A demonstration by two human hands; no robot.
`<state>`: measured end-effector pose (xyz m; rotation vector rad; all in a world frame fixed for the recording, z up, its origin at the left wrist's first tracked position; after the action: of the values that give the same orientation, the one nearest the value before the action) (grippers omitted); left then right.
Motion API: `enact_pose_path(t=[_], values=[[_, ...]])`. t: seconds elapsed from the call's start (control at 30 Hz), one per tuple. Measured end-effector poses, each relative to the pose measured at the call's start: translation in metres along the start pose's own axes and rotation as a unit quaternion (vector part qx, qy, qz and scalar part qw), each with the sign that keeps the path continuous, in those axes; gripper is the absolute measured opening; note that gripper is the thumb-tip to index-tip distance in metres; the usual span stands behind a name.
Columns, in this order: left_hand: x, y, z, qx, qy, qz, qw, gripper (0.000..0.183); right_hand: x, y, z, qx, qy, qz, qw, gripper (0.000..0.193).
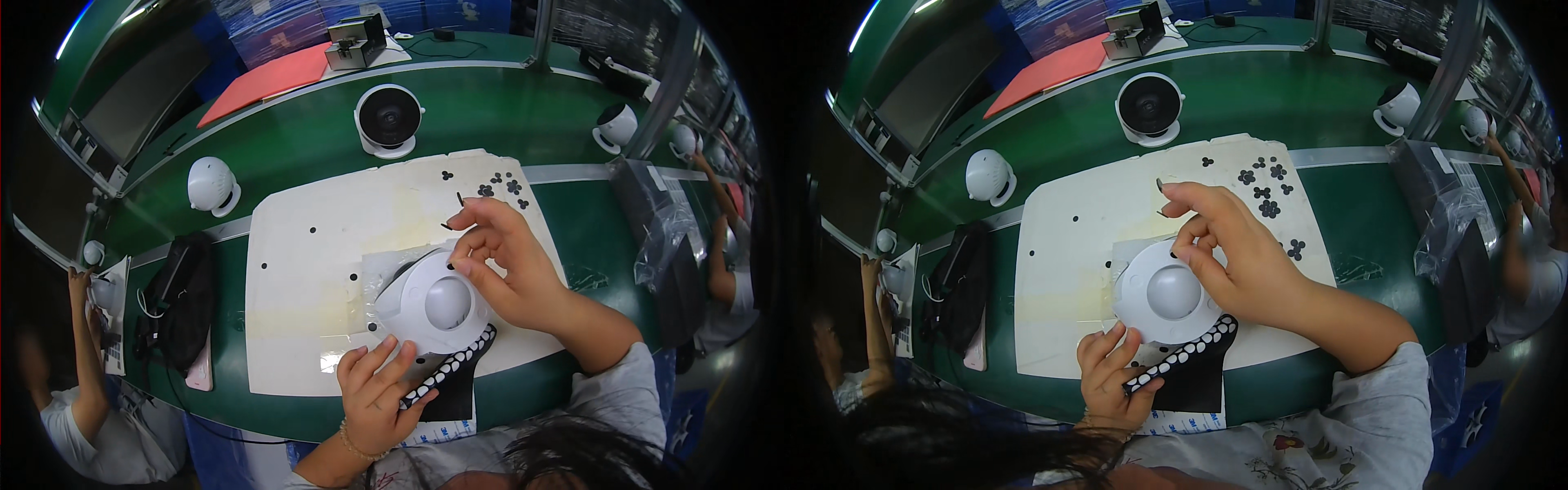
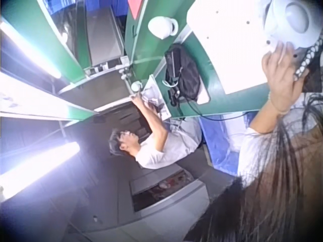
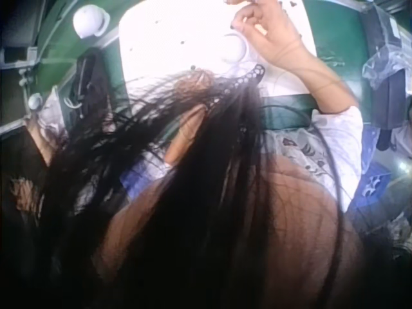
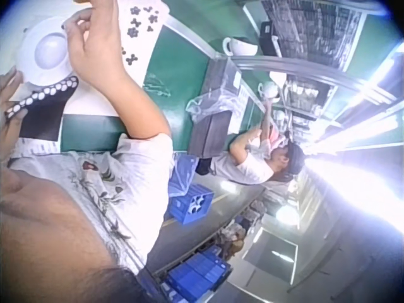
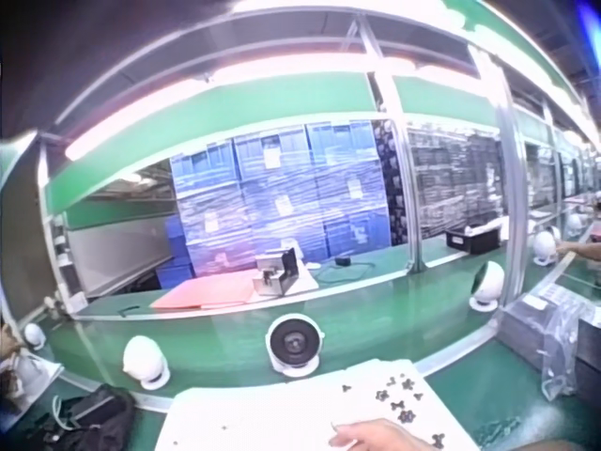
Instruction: The person assembles white dome security cameras by hand on a green factory workbench. They repeatedly pick up camera housings, peel small black circular stickers from a sheet, and apply them to the bottom of the housings before placing the finished units on the table. The person also handles a blue plastic bin and a white foam sheet during the process.
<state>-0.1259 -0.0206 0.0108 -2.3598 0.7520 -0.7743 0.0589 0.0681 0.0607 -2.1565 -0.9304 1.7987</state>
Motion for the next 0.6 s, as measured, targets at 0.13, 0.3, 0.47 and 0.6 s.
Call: enact_pose_path(t=[0.13,0.3,0.47,0.6], values=[[-0.002,0.003,-0.002,0.009,0.003,0.002,1.0,0.019,-0.007,0.003,0.007,0.008,0.109,-0.03,0.994,0.048],[-0.001,0.004,-0.008,-0.012,0.004,-0.009,1.0,0.013,-0.026,0.001,0.012,0.005,0.341,-0.229,0.912,0.047],[0.002,0.001,-0.006,-0.019,0.018,-0.005,1.0,0.014,-0.014,0.001,0.025,-0.002,0.087,-0.1,0.991,0.049],[0.0,0.001,-0.011,-0.023,0.023,0.002,0.999,0.016,-0.009,-0.004,0.037,-0.027,0.047,-0.064,0.996,0.049]])
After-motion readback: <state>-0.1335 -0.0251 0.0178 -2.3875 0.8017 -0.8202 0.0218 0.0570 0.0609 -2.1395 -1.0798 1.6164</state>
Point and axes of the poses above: each hand's wrist, its own y-axis away from the middle knuckle, its own z-axis out of the palm, x = y × z, the point moved 3 cm from there along -y, towards the middle knuckle, and after that the axes turned 6 degrees about -y, right-handed, at the moved point
